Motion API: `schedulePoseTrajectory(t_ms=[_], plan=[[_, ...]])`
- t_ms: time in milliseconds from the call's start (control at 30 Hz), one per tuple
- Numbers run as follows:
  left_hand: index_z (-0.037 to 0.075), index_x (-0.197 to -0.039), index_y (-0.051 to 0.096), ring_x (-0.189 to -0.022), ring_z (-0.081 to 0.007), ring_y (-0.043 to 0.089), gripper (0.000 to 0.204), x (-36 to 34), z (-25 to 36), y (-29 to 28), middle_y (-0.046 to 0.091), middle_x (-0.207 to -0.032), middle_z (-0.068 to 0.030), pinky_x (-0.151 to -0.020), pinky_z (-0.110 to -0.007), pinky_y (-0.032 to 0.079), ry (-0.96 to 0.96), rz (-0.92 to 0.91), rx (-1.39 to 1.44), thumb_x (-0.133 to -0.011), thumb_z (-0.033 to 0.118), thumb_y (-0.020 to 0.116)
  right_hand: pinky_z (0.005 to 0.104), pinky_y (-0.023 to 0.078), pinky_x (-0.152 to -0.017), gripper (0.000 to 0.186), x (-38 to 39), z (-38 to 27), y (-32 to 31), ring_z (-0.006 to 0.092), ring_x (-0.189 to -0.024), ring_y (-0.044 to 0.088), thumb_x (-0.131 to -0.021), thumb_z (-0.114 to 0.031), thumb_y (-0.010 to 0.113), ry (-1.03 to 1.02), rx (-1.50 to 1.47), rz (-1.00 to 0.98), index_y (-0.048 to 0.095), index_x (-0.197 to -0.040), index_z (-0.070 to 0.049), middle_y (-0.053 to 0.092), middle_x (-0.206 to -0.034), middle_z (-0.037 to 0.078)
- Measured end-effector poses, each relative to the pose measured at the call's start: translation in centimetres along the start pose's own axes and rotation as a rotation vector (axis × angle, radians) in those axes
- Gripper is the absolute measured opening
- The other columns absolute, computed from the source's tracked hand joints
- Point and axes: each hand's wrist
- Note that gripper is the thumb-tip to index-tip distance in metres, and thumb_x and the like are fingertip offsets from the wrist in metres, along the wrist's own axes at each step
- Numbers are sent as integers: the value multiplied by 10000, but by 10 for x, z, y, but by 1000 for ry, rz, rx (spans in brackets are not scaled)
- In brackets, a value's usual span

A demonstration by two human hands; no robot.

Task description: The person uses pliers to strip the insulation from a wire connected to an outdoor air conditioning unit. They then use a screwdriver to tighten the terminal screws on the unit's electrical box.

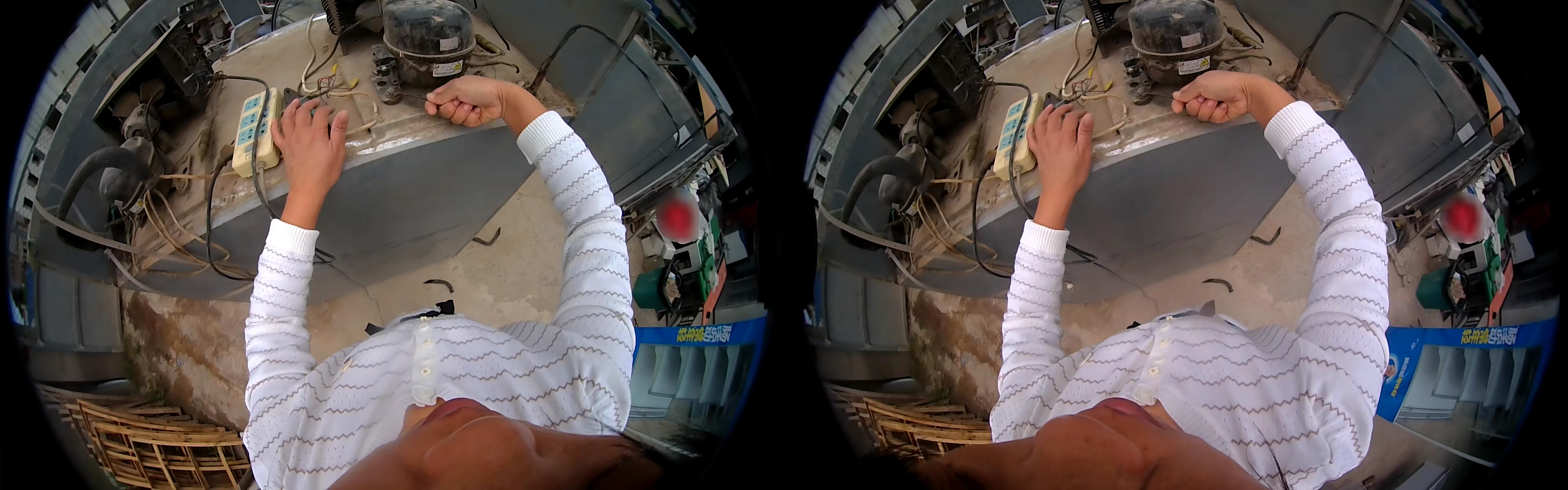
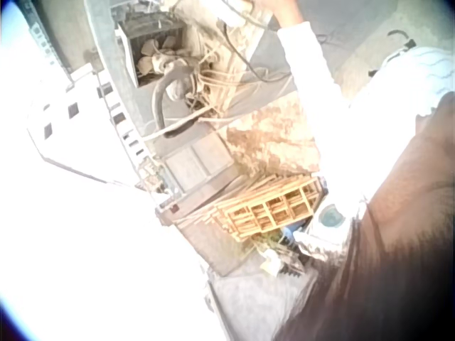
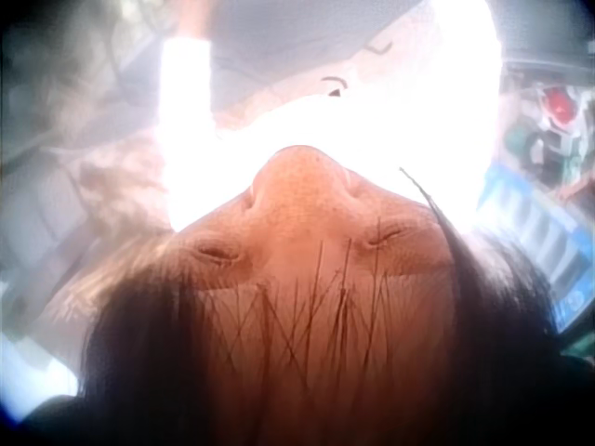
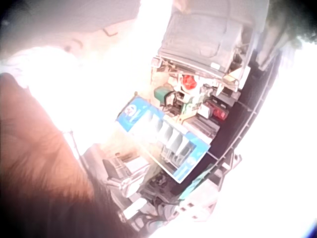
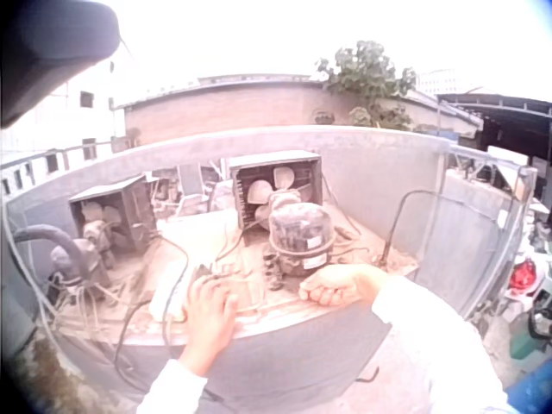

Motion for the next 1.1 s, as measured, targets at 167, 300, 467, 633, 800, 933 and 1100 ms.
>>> schedulePoseTrajectory(t_ms=[167, 300, 467, 633, 800, 933, 1100], plan=[[129, -1071, 670, -1275, -327, 438, 366, 0, 1, -2, 596, -1214, -75, -1082, -536, 221, -13, -6, -52, -1007, 420, 458, 151, 189, -358, 210, -3, 16, 7, -10, -471, 248, -1050, -223, 418, -51, -155, 6, 503, -922, -81, 310, -613, -109], [114, -1088, 662, -1265, -332, 442, 379, 2, 4, 0, 597, -1207, -77, -1073, -542, 230, -20, 12, -50, -1005, 425, 460, 168, 179, -363, 190, -3, 35, 45, 2, -472, 250, -1040, -192, 422, -163, -482, 147, 488, -904, -76, 329, -619, -86], [98, -1091, 659, -1253, -336, 445, 398, 0, 4, 3, 594, -1203, -89, -1064, -563, 239, -15, 37, -29, -994, 438, 475, 208, 195, -391, 142, -28, 43, 111, 44, -471, 260, -1027, -150, 373, -297, -835, 317, 443, -924, -82, 322, -627, -66], [87, -1068, 670, -1243, -344, 449, 423, 1, 4, 5, 597, -1190, -104, -1059, -604, 240, -21, 67, 6, -976, 463, 499, 226, 222, -419, 122, -70, 31, 172, 68, -490, 277, -1018, -156, 343, -545, -1063, 486, 424, -951, -95, 342, -667, -46], [87, -1061, 673, -1239, -343, 453, 435, 0, 3, 4, 602, -1182, -104, -1052, -603, 245, -30, 86, -4, -978, 473, 491, 209, 213, -402, 115, -50, 33, 153, 51, -505, 288, -1036, -160, 361, -407, -894, 395, 431, -976, -91, 344, -661, -49], [85, -1061, 674, -1236, -342, 454, 437, 3, -2, 4, 603, -1178, -104, -1052, -597, 244, -22, 110, 5, -982, 472, 485, 188, 206, -389, 137, -24, 39, 117, 31, -519, 288, -1051, -175, 366, -255, -607, 275, 448, -983, -90, 340, -658, -59], [95, -1075, 661, -1242, -333, 451, 409, 2, -2, 2, 603, -1177, -84, -1055, -575, 242, -37, 130, 51, -998, 447, 466, 166, 178, -369, 202, -3, 24, 55, 11, -489, 253, -1052, -238, 412, -105, -255, 138, 500, -969, -77, 333, -634, -88]])
Point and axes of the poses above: each hand's wrist, its own x-axis away from the middle knuckle, its own y-axis out of the palm, z = x × y
